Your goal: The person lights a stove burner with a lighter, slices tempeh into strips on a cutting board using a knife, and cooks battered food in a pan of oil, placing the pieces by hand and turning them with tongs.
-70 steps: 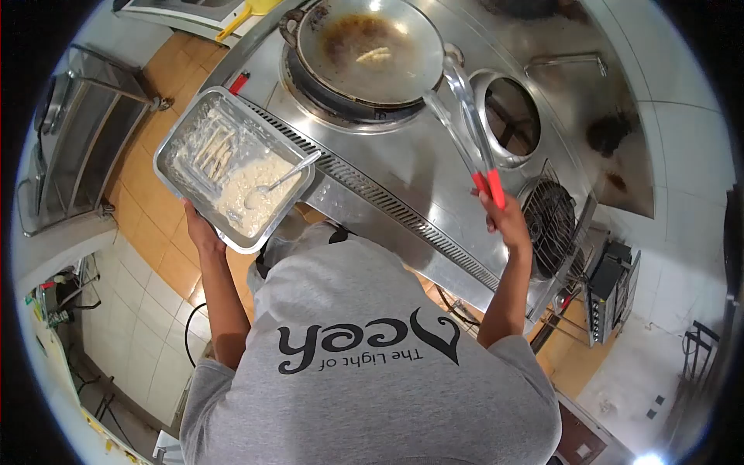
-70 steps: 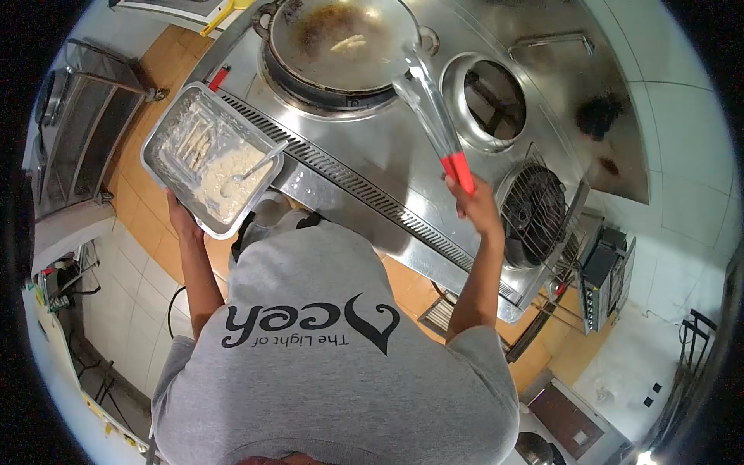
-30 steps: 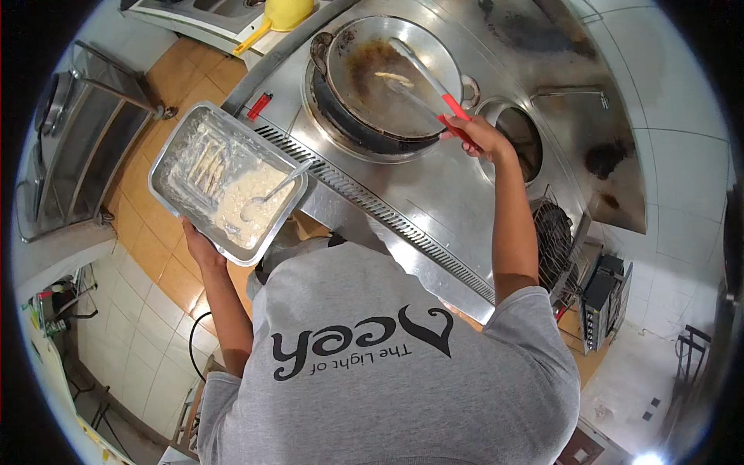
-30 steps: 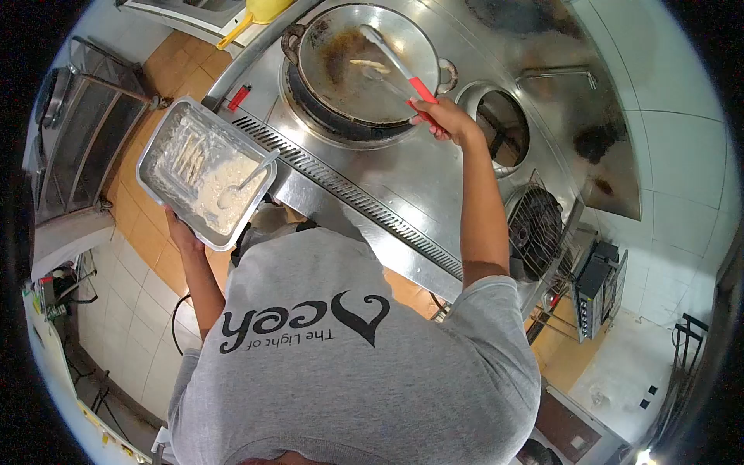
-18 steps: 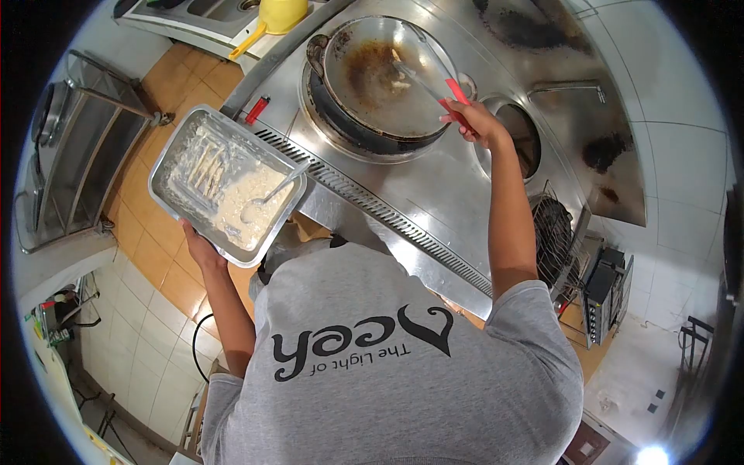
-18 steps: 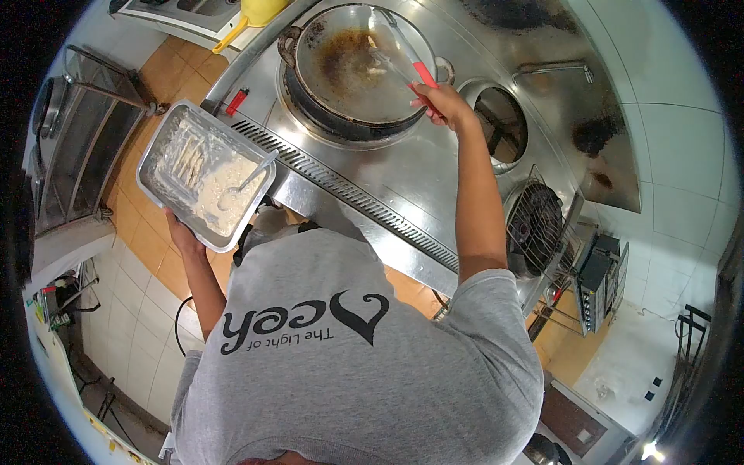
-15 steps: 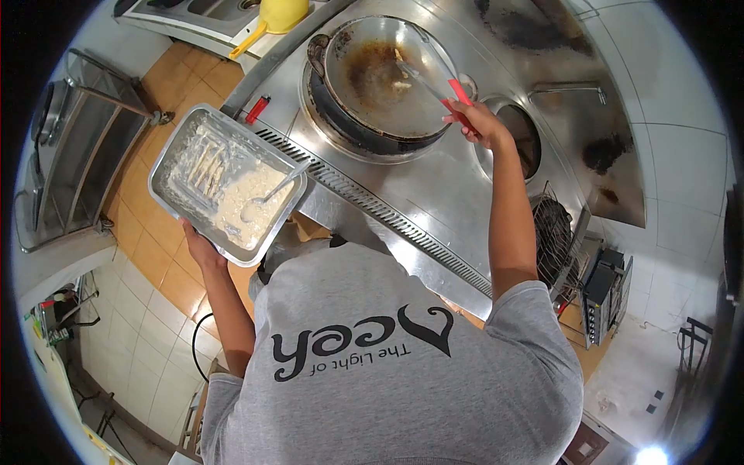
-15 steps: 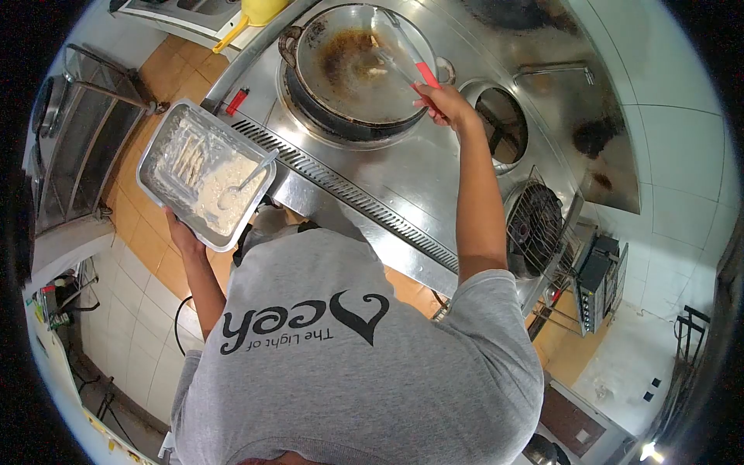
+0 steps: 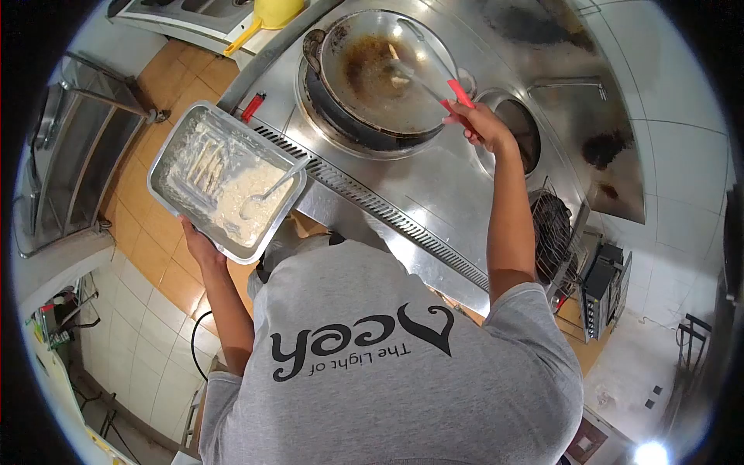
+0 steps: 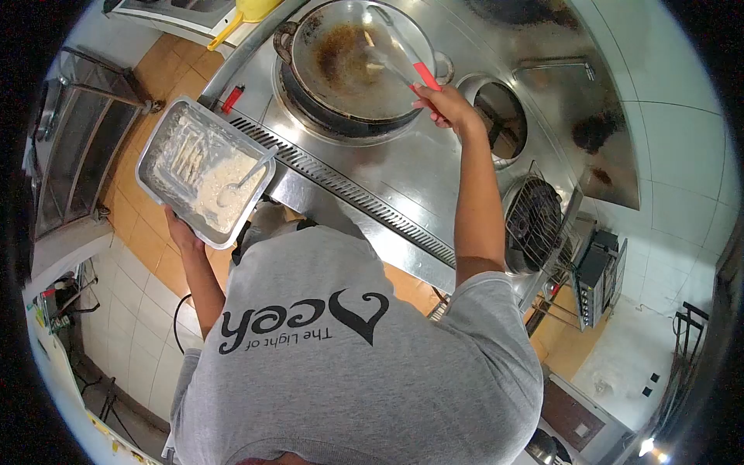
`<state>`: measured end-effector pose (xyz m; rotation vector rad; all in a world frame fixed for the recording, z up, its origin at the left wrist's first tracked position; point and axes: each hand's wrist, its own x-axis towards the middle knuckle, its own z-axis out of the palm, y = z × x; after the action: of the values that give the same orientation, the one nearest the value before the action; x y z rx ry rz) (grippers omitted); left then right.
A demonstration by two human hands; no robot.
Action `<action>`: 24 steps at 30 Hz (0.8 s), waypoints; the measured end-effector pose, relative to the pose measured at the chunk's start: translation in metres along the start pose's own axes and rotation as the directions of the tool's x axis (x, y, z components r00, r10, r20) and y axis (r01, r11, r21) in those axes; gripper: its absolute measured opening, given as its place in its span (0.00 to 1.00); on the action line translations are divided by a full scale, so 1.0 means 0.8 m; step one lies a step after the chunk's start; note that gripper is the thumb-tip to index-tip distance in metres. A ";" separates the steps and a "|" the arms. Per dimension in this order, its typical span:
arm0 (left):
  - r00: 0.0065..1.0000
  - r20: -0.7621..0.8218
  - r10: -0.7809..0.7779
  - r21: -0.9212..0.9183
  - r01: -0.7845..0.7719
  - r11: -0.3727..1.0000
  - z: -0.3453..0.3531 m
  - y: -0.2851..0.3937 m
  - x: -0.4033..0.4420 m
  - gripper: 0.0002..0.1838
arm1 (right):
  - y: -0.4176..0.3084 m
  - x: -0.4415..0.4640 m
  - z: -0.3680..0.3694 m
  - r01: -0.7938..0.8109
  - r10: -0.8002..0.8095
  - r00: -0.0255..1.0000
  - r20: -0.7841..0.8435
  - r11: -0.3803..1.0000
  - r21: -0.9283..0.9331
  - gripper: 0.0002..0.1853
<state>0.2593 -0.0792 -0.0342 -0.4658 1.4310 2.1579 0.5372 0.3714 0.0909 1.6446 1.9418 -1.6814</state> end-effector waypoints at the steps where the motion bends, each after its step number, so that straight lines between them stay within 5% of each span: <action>1: 1.000 0.007 0.008 0.005 -0.008 1.000 -0.003 -0.001 0.002 0.30 | -0.001 0.000 -0.001 0.006 -0.006 0.999 -0.033 1.000 -0.009 0.26; 8: 1.000 -0.008 0.002 0.004 -0.002 1.000 0.001 -0.001 -0.003 0.30 | -0.005 0.020 -0.011 -0.017 -0.024 0.990 -0.138 0.957 -0.290 0.30; 17: 0.999 0.019 0.029 -0.001 -0.029 1.000 -0.007 -0.002 0.002 0.31 | -0.011 0.014 -0.010 0.025 -0.015 0.999 0.038 0.962 -0.271 0.28; 24: 1.000 -0.001 0.024 0.009 -0.024 1.000 -0.009 -0.005 0.005 0.32 | -0.002 0.024 -0.015 0.033 -0.037 0.999 -0.008 0.965 -0.259 0.29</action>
<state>0.2583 -0.0839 -0.0425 -0.4488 1.4539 2.1693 0.5346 0.3928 0.0840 1.5356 2.1026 -1.3593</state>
